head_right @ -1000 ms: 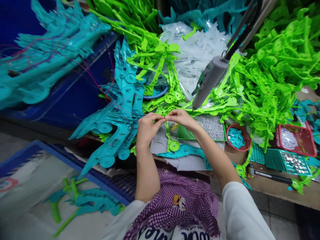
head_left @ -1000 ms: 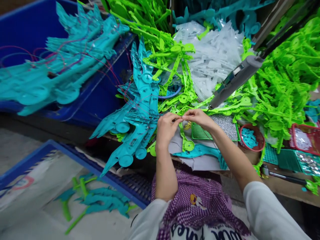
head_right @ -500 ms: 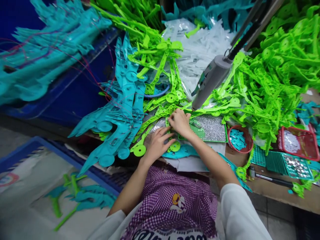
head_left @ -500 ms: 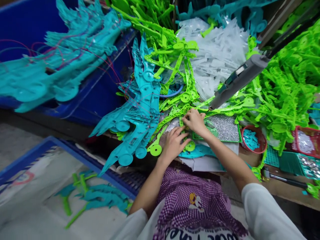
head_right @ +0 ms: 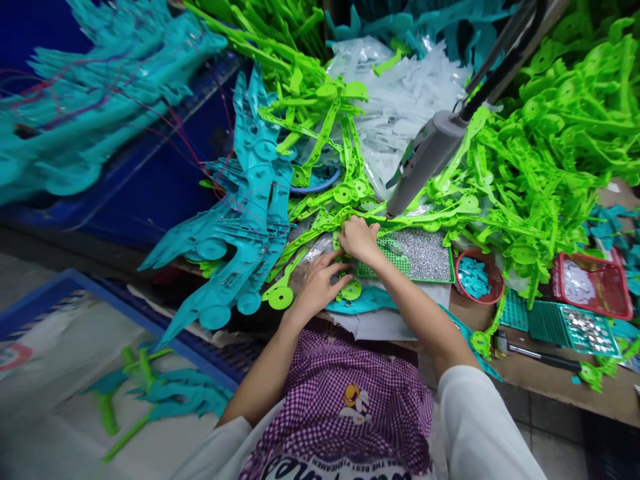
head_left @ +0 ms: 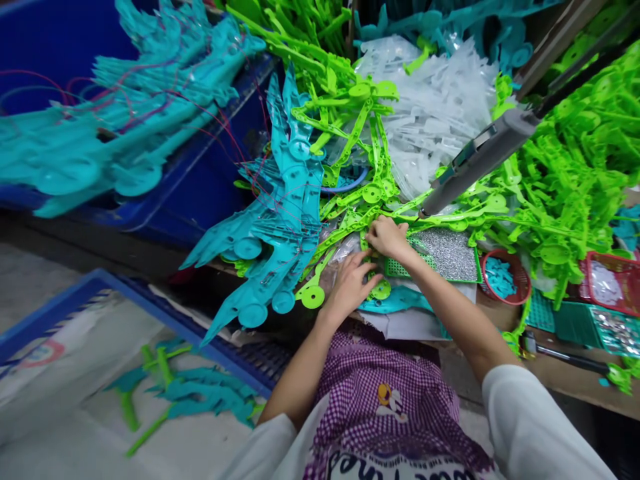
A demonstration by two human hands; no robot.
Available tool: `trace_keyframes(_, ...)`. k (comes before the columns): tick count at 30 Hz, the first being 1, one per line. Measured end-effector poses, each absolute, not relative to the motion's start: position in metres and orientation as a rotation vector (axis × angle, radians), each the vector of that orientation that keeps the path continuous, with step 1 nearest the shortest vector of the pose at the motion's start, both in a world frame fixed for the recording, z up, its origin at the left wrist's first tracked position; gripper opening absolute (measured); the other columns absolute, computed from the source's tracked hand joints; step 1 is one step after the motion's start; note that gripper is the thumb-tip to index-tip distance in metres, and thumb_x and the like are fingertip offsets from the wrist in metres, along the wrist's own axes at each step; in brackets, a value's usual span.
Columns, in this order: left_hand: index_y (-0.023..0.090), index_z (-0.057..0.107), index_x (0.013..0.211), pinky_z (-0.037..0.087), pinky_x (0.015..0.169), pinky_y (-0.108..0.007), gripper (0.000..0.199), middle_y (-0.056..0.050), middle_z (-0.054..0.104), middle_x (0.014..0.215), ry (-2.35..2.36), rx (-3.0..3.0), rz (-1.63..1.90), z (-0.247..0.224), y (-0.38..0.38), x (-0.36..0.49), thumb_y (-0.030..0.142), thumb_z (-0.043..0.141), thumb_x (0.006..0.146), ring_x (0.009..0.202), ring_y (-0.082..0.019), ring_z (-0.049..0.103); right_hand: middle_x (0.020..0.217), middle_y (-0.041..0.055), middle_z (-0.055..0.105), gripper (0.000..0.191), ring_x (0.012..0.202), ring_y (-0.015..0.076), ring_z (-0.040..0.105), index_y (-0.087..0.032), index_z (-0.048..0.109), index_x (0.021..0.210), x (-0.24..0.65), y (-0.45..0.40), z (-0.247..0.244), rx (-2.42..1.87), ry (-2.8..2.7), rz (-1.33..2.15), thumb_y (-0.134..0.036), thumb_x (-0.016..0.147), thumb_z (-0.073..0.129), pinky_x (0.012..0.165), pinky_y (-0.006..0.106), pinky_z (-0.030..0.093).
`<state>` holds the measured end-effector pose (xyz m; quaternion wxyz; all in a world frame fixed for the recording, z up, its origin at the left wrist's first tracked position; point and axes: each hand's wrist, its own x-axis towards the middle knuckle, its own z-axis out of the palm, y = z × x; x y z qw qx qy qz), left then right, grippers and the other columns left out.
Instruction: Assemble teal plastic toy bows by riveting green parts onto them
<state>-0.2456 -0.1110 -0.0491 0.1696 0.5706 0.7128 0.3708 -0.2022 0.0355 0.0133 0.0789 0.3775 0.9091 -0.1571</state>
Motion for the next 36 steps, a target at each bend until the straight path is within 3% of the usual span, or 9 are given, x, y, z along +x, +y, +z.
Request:
trace_keyframes(9, 0.022, 0.070, 0.106, 0.044, 0.107, -0.046, 0.020, -0.007, 0.057, 0.137, 2.006, 1.600, 1.069, -0.050, -0.110, -0.245, 0.032, 0.061, 0.091, 0.123, -0.026, 0.056, 0.107, 0.0121, 0.064, 0.031, 0.110, 0.0287, 0.052, -0.018, 0.074, 0.086, -0.201, 0.045, 0.015, 1.028, 2.733, -0.463, -0.034, 0.095, 0.049, 0.082, 0.041, 0.032)
trace_keyframes(16, 0.022, 0.069, 0.107, 0.044, 0.107, -0.047, 0.021, -0.008, 0.058, 0.136, 2.018, 1.607, 1.045, -0.050, -0.111, -0.245, 0.034, 0.060, 0.092, 0.123, -0.026, 0.056, 0.094, 0.0105, 0.068, 0.026, 0.099, 0.0257, 0.057, -0.017, 0.072, 0.076, -0.210, 0.050, 0.017, 1.016, 2.643, -0.494, -0.031, 0.092, 0.056, 0.079, 0.038, 0.030)
trace_keyframes(20, 0.021, 0.069, 0.106, 0.044, 0.107, -0.048, 0.020, -0.009, 0.059, 0.136, 2.042, 1.605, 1.053, -0.049, -0.111, -0.243, 0.032, 0.060, 0.092, 0.122, -0.026, 0.057, 0.104, 0.0112, 0.066, 0.031, 0.108, 0.0275, 0.054, -0.017, 0.072, 0.082, -0.196, 0.043, 0.013, 1.012, 2.796, -0.421, -0.036, 0.095, 0.052, 0.087, 0.042, 0.030)
trace_keyframes(26, 0.022, 0.066, 0.108, 0.045, 0.105, -0.048, 0.020, -0.009, 0.057, 0.141, 2.048, 1.621, 1.062, -0.047, -0.113, -0.240, 0.032, 0.057, 0.094, 0.120, -0.027, 0.059, 0.115, 0.0133, 0.063, 0.032, 0.116, 0.0288, 0.048, -0.017, 0.069, 0.094, -0.165, 0.016, 0.017, 1.088, 3.000, -0.252, -0.030, 0.100, 0.041, 0.099, 0.048, 0.023)
trace_keyframes(36, 0.021, 0.055, 0.112, 0.045, 0.108, -0.045, 0.019, -0.012, 0.050, 0.145, 1.942, 1.633, 1.194, -0.055, -0.118, -0.245, 0.018, 0.049, 0.094, 0.133, -0.024, 0.051, 0.100, 0.0063, 0.074, 0.024, 0.099, 0.0246, 0.056, -0.022, 0.070, 0.100, -0.164, -0.021, 0.001, 1.609, 2.895, -0.624, -0.028, 0.098, 0.048, 0.082, 0.037, 0.023)
